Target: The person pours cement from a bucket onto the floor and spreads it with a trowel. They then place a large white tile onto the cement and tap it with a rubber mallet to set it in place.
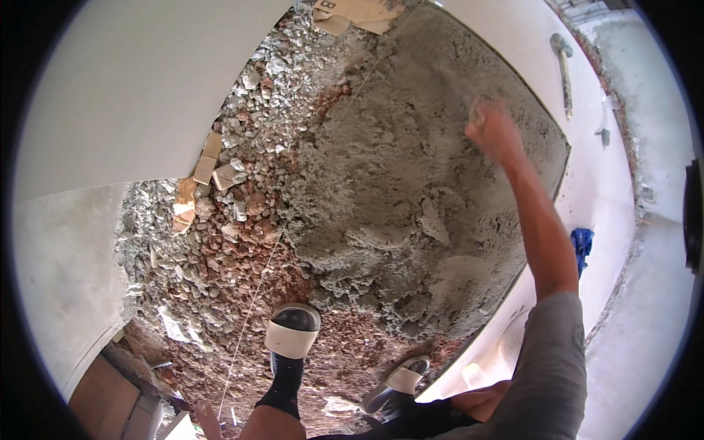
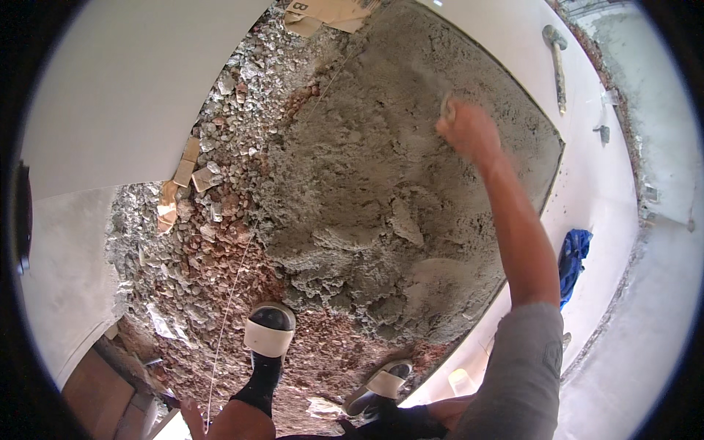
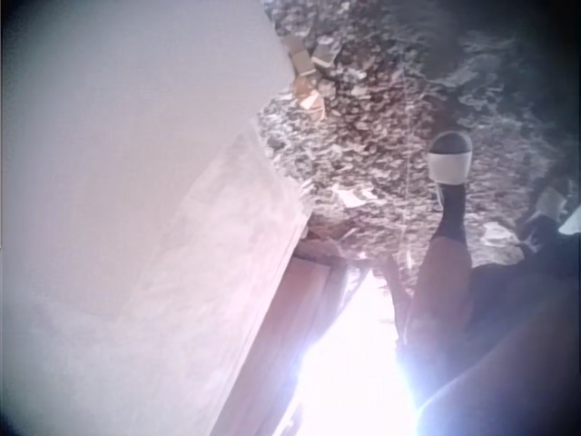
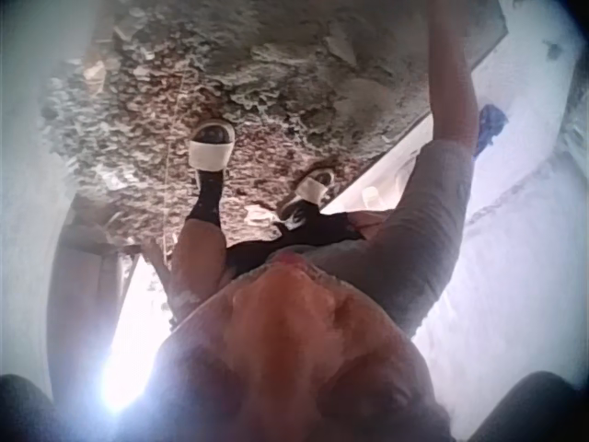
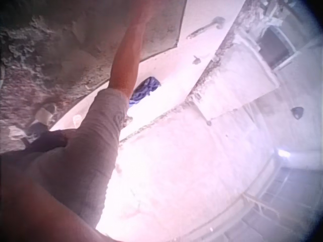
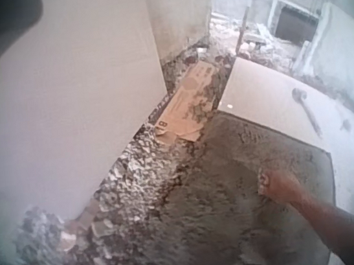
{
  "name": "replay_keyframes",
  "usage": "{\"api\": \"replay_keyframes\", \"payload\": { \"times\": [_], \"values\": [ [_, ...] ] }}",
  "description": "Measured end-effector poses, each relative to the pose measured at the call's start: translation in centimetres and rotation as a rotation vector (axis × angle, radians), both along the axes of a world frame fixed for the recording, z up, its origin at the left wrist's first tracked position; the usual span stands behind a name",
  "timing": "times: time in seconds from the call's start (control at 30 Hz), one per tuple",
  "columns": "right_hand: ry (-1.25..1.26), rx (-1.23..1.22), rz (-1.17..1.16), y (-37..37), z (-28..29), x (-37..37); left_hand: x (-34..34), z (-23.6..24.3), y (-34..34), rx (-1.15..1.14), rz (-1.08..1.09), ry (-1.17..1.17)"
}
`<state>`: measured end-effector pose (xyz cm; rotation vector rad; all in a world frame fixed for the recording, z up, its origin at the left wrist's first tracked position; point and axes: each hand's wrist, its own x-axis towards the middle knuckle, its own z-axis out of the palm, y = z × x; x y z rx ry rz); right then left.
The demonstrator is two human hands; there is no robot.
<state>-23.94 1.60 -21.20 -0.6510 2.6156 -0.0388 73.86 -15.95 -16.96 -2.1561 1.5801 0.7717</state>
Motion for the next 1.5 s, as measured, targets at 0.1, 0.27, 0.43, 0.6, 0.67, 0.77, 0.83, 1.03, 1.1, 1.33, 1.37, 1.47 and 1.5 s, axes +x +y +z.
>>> {"api": "replay_keyframes", "payload": {
  "times": [0.1, 0.27, 0.43, 0.6, 0.67, 0.77, 0.83, 1.03, 1.1, 1.33, 1.37, 1.47, 1.5],
  "values": [
    [-0.082, 0.073, 0.071, 3.3, 2.1, 5.6, -0.4, -0.4, 1.3, -0.013, 0.048, 0.002],
    [0.124, -0.111, 0.103, 4.2, 2.1, 5.5, -0.7, -0.2, 2.4, -0.014, 0.103, 0.030],
    [0.174, -0.156, 0.088, -2.1, -1.5, -1.6, -0.6, 0.7, 3.3, -0.146, 0.088, 0.045],
    [-0.007, -0.096, 0.203, 0.7, -1.1, 5.9, 0.0, 0.4, 4.4, -0.112, 0.106, 0.033],
    [-0.102, -0.067, 0.255, 4.2, 0.5, 10.2, 0.3, 0.0, 4.9, -0.101, 0.123, 0.031],
    [-0.038, -0.033, 0.348, 7.2, 1.9, 11.3, 0.5, -0.8, 5.2, -0.091, 0.132, 0.040],
    [0.023, 0.011, 0.164, 7.6, 2.1, 8.8, 0.4, -1.3, 5.0, -0.078, 0.127, 0.039],
    [0.375, -0.108, -0.117, 2.2, -1.6, -5.5, -0.3, -1.5, 3.8, -0.105, 0.096, 0.020],
    [0.283, -0.085, -0.201, 1.9, -2.4, -5.7, -0.5, -1.4, 3.4, -0.104, 0.088, 0.013],
    [-0.089, 0.027, -0.032, 10.3, 0.2, 9.2, -1.2, -2.5, 1.6, -0.086, 0.064, 0.017],
    [-0.182, 0.050, -0.004, 11.3, 0.8, 10.1, -1.4, -2.6, 1.3, -0.083, 0.057, 0.022],
    [0.038, -0.046, -0.054, 11.7, 1.1, 8.7, -1.7, -2.9, 0.5, -0.082, 0.030, 0.039],
    [0.116, -0.123, -0.118, 11.4, 0.7, 7.4, -1.8, -3.0, 0.4, -0.090, 0.022, 0.034]
  ]
}}
